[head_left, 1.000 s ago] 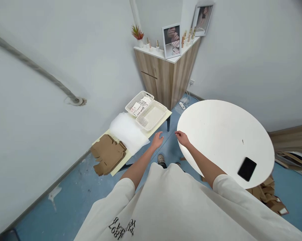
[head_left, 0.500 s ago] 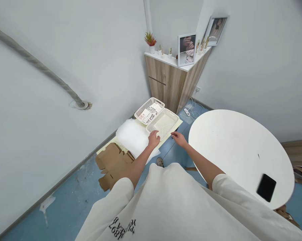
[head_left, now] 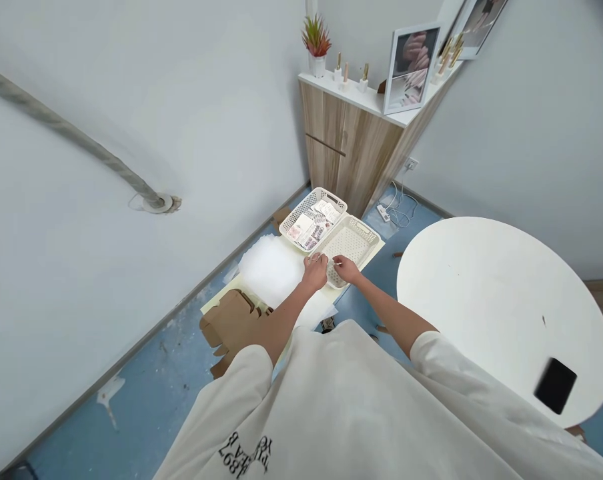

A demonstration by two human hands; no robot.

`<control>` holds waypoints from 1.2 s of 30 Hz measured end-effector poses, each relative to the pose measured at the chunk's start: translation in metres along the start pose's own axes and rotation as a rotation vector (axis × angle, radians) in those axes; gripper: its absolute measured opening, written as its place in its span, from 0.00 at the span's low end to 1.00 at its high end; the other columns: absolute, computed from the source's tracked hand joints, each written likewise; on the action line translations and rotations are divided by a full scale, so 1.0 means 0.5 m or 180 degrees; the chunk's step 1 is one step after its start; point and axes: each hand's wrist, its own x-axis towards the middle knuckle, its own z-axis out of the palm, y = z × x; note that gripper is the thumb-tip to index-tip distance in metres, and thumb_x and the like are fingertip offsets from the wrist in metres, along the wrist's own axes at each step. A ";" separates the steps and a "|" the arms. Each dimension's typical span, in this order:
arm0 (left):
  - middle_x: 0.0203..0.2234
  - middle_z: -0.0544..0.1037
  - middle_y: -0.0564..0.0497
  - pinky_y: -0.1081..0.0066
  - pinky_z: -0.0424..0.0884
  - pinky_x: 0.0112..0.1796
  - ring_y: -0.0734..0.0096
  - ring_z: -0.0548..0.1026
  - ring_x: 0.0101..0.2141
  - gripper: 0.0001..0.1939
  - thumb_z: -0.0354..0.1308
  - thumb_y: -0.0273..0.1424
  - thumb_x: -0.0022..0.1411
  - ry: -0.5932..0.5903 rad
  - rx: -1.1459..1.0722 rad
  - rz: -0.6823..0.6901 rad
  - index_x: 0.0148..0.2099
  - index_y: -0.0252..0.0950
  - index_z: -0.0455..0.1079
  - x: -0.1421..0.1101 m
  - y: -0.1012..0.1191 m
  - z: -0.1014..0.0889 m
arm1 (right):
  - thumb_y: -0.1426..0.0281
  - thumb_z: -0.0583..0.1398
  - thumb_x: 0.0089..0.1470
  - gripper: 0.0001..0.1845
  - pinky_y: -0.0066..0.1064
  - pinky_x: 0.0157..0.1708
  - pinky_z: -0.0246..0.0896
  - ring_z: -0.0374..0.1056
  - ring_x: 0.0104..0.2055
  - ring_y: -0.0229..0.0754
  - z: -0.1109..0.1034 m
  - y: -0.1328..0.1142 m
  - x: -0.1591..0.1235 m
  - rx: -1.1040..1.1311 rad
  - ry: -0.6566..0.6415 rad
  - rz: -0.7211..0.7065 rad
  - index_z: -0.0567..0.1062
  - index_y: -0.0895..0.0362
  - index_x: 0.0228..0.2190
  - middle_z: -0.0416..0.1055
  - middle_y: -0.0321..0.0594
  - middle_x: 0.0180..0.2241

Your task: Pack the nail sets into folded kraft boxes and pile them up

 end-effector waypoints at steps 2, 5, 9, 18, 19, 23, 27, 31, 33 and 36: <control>0.53 0.73 0.37 0.46 0.43 0.62 0.53 0.54 0.67 0.26 0.51 0.19 0.58 -0.0051 -0.0056 0.0020 0.59 0.38 0.60 0.011 -0.003 0.002 | 0.76 0.58 0.55 0.21 0.36 0.51 0.66 0.74 0.48 0.45 0.007 0.004 0.009 0.0000 0.0037 0.0032 0.75 0.54 0.50 0.76 0.44 0.51; 0.51 0.75 0.38 0.47 0.45 0.61 0.52 0.57 0.66 0.27 0.50 0.18 0.58 -0.0059 -0.0051 0.0005 0.59 0.37 0.59 0.023 -0.008 0.007 | 0.76 0.58 0.54 0.20 0.35 0.51 0.66 0.74 0.47 0.44 0.012 0.003 0.022 -0.0055 0.0163 0.0079 0.76 0.54 0.49 0.76 0.44 0.51; 0.50 0.75 0.39 0.48 0.46 0.60 0.53 0.60 0.64 0.26 0.49 0.17 0.58 -0.0015 -0.0131 -0.0007 0.58 0.38 0.60 0.027 -0.013 0.013 | 0.73 0.58 0.55 0.15 0.34 0.48 0.66 0.74 0.43 0.44 0.021 -0.007 0.041 -0.0177 0.0310 0.0086 0.78 0.54 0.44 0.78 0.43 0.46; 0.64 0.64 0.43 0.50 0.51 0.60 0.54 0.59 0.64 0.30 0.49 0.18 0.57 0.0202 -0.0120 -0.0259 0.61 0.41 0.61 0.018 -0.012 -0.004 | 0.70 0.56 0.57 0.13 0.34 0.46 0.64 0.73 0.42 0.47 0.012 -0.016 0.048 -0.0463 0.0542 -0.0034 0.80 0.54 0.39 0.79 0.43 0.37; 0.65 0.63 0.43 0.50 0.51 0.60 0.53 0.59 0.64 0.30 0.49 0.18 0.58 0.0293 -0.0141 -0.0281 0.61 0.42 0.61 0.021 -0.010 -0.007 | 0.70 0.56 0.58 0.13 0.34 0.46 0.64 0.73 0.43 0.48 0.002 -0.017 0.045 -0.0424 0.0604 -0.0029 0.80 0.54 0.40 0.79 0.44 0.38; 0.65 0.62 0.43 0.49 0.53 0.61 0.51 0.60 0.64 0.32 0.50 0.20 0.59 0.0514 -0.0357 -0.0332 0.65 0.42 0.59 0.048 0.014 -0.014 | 0.69 0.56 0.59 0.13 0.34 0.46 0.64 0.73 0.42 0.47 -0.055 -0.020 0.023 -0.0195 0.0855 -0.0050 0.79 0.54 0.41 0.79 0.43 0.39; 0.65 0.63 0.41 0.50 0.55 0.62 0.50 0.60 0.64 0.34 0.50 0.21 0.61 0.0524 -0.0472 -0.0205 0.68 0.40 0.56 0.080 0.078 -0.004 | 0.66 0.55 0.60 0.13 0.34 0.46 0.65 0.74 0.41 0.44 -0.128 -0.007 -0.025 0.0153 0.1064 -0.0043 0.77 0.54 0.42 0.79 0.40 0.37; 0.63 0.65 0.41 0.53 0.59 0.61 0.52 0.62 0.63 0.33 0.49 0.22 0.61 0.0455 -0.0598 0.0106 0.69 0.39 0.58 0.096 0.171 0.029 | 0.65 0.55 0.59 0.14 0.33 0.45 0.67 0.75 0.39 0.43 -0.199 0.036 -0.096 0.0611 0.1256 0.0064 0.76 0.53 0.43 0.80 0.38 0.35; 0.62 0.65 0.41 0.55 0.60 0.61 0.52 0.63 0.62 0.33 0.50 0.22 0.61 0.0383 -0.0633 0.0271 0.68 0.39 0.59 0.099 0.222 0.056 | 0.65 0.54 0.59 0.15 0.32 0.43 0.68 0.75 0.38 0.43 -0.234 0.071 -0.137 0.0751 0.1409 0.0158 0.75 0.54 0.44 0.79 0.38 0.35; 0.62 0.65 0.41 0.56 0.61 0.61 0.52 0.65 0.61 0.32 0.51 0.22 0.60 0.0204 -0.0673 0.0486 0.67 0.39 0.61 0.102 0.303 0.110 | 0.66 0.55 0.58 0.14 0.32 0.42 0.68 0.76 0.37 0.42 -0.286 0.140 -0.205 0.0875 0.1570 0.0325 0.75 0.53 0.44 0.79 0.37 0.34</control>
